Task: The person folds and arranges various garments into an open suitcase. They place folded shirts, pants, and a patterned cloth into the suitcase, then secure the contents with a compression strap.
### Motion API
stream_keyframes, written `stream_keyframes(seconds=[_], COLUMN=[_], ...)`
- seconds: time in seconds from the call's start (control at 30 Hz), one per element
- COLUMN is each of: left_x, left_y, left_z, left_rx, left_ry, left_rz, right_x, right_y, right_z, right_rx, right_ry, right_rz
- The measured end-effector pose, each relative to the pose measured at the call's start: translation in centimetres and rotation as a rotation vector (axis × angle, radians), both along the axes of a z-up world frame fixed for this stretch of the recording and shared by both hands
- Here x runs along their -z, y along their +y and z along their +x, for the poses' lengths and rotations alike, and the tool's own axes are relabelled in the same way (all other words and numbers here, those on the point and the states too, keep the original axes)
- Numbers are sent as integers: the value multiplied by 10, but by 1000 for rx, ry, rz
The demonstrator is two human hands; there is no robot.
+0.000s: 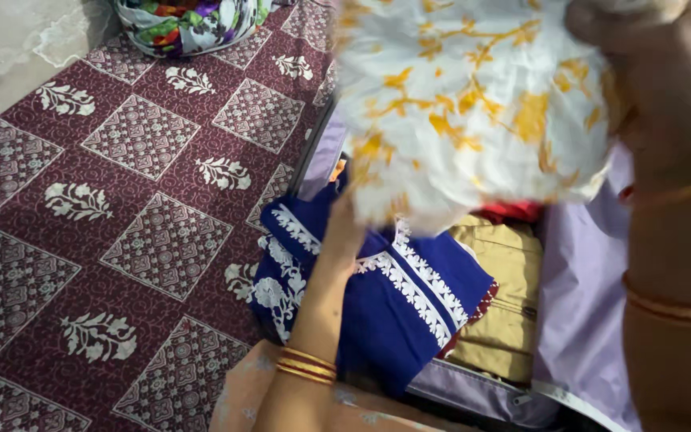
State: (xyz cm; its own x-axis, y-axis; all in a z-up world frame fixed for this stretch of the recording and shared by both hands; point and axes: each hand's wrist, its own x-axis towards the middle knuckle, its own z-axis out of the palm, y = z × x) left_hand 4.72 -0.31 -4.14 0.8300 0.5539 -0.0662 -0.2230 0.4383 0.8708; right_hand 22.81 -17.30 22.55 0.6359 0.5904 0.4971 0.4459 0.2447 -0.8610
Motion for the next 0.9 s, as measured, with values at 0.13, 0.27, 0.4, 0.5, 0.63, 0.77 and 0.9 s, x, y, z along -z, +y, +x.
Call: stream_keyframes(seconds=[0.13,0.27,0.4,0.5,0.63,0.77,0.9], left_x=[2,-1,-2,-2,1,2,-1], left_y=[-15,-25,-18,-14,-7,5,12], left_z=[-64,-84,-77,-78,-85,-115,-147], left_rx=[49,48,31,18,11,26,72], left_ry=[-225,-283,-282,-256,-226,-154,-84], left_rz=[-510,-575,-546,-548,-528,-513,-514], right_x=[40,95,141,148,121,148,278], right_y=[24,50,50,66,64,64,74], right_z=[-75,-101,-126,-144,-92,27,151], right_rx=[-116,244,51,-233,-439,-31,187], right_ry=[376,84,-695,-870,-235,2,230], right_rz=[-235,-816,-465,-486,-392,-69,-599])
